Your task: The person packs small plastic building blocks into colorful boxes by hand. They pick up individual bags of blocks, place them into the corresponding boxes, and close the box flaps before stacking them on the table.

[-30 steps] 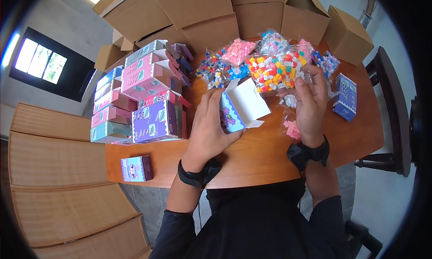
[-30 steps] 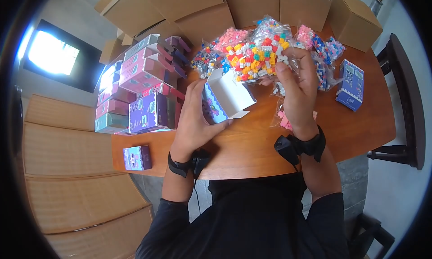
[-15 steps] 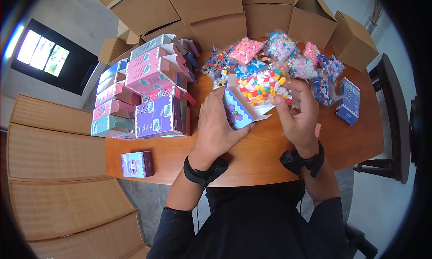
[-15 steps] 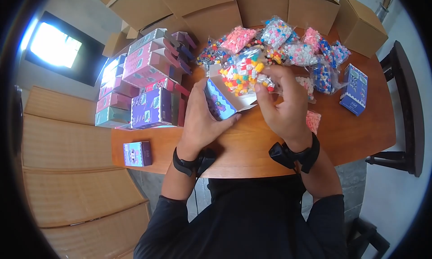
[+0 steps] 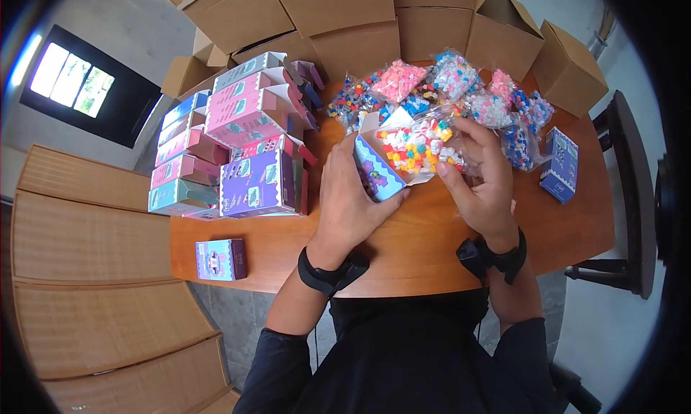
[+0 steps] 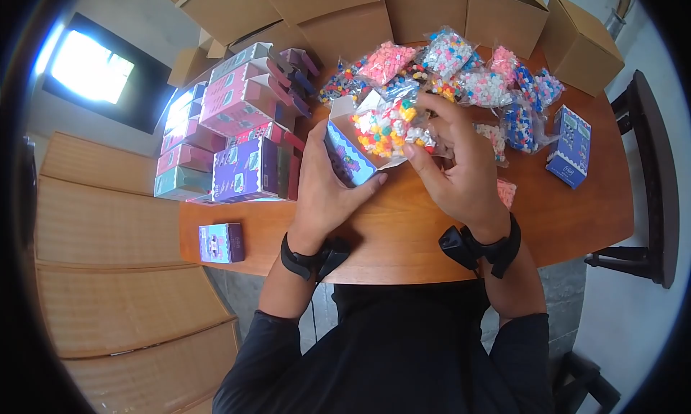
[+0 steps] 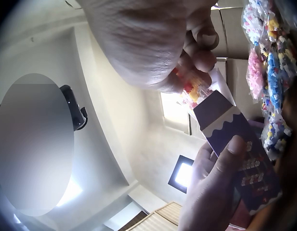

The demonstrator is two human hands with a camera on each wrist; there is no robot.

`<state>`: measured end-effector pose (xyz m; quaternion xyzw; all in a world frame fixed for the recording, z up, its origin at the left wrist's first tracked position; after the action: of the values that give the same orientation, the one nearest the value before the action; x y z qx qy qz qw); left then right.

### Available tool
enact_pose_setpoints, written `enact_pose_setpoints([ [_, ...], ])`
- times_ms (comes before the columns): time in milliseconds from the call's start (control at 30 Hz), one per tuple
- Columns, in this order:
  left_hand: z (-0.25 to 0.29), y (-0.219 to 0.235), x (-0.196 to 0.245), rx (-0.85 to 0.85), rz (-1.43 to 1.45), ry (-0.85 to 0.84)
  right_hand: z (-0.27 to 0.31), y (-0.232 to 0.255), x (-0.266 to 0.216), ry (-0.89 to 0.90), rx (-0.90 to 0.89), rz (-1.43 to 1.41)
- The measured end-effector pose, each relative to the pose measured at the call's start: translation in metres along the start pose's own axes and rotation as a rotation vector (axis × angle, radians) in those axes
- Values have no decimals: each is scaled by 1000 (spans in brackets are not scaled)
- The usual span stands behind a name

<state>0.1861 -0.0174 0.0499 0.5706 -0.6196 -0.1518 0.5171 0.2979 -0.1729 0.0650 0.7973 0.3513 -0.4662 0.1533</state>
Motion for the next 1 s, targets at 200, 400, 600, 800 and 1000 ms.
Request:
enact_pose_setpoints([
  [200,0,3,5,4,-36,-21,2,6,-4,5,111,-86],
  [400,3,0,2,55,-29,-80,4,6,-2,-21,103,-59],
  [600,2,0,6,29,-12,-108,3,8,0,-16,89,-10],
  [800,3,2,12,-3,-11,-149,4,6,-2,9,154,4],
  [1000,5,-2,7,12,42,-121,6,10,-3,122,226,-58],
])
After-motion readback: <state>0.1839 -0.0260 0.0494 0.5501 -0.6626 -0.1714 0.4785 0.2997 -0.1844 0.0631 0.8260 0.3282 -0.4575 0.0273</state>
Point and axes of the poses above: each hand's wrist, its own z-axis away from the middle knuckle, its own y-axis out of the back of the hand, x = y × z, the point moved 3 cm from there along -z, towards the middle knuckle, and after that the axes turned 15 degrees about -z, right-handed, at the moved point
